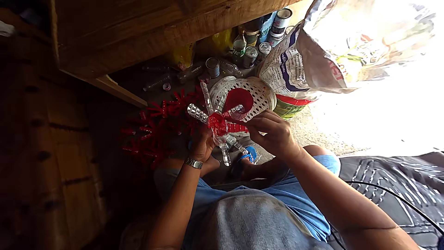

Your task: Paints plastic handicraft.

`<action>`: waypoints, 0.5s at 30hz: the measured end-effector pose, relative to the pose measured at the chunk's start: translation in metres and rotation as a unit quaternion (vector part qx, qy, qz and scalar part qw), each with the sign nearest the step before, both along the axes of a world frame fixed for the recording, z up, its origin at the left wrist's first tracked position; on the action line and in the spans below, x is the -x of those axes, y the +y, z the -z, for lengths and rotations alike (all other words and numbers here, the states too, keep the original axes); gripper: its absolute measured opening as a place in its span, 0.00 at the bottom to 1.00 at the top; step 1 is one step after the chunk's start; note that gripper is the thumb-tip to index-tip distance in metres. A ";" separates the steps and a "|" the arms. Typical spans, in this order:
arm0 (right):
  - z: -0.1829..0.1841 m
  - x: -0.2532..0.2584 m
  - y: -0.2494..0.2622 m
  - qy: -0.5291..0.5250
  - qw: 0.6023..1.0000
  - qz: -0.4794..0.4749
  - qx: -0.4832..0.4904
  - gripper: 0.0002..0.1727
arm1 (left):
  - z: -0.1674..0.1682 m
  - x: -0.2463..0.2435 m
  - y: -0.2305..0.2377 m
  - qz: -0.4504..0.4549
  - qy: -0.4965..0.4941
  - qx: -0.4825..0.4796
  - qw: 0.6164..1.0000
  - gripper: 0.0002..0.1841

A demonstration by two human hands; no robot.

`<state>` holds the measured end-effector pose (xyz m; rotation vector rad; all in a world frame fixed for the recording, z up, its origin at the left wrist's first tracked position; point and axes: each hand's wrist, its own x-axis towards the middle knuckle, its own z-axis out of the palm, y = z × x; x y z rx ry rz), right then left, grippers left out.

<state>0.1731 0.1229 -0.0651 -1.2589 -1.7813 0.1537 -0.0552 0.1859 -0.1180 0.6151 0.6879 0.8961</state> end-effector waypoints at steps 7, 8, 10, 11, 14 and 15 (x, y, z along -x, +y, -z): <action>0.000 -0.002 -0.002 -0.004 1.000 -0.001 0.009 0.06 | -0.002 -0.002 -0.001 -0.007 0.002 0.001 1.000 0.21; -0.001 -0.002 -0.003 -0.006 1.000 -0.001 0.008 0.06 | -0.002 -0.002 -0.002 -0.008 0.003 0.002 1.000 0.20; -0.003 -0.003 -0.005 -0.006 1.000 -0.002 0.007 0.06 | -0.001 -0.001 -0.002 0.001 0.007 0.002 1.000 0.20; -0.004 -0.003 -0.005 -0.007 1.000 -0.001 0.005 0.06 | -0.001 -0.001 -0.002 0.004 0.007 0.002 1.000 0.21; -0.004 -0.002 -0.002 -0.004 1.000 0.003 0.001 0.06 | 0.000 -0.001 -0.002 0.001 0.002 0.005 1.000 0.19; -0.004 -0.001 -0.002 -0.005 1.000 0.002 0.004 0.06 | 0.000 -0.001 -0.002 0.001 0.003 0.005 1.000 0.17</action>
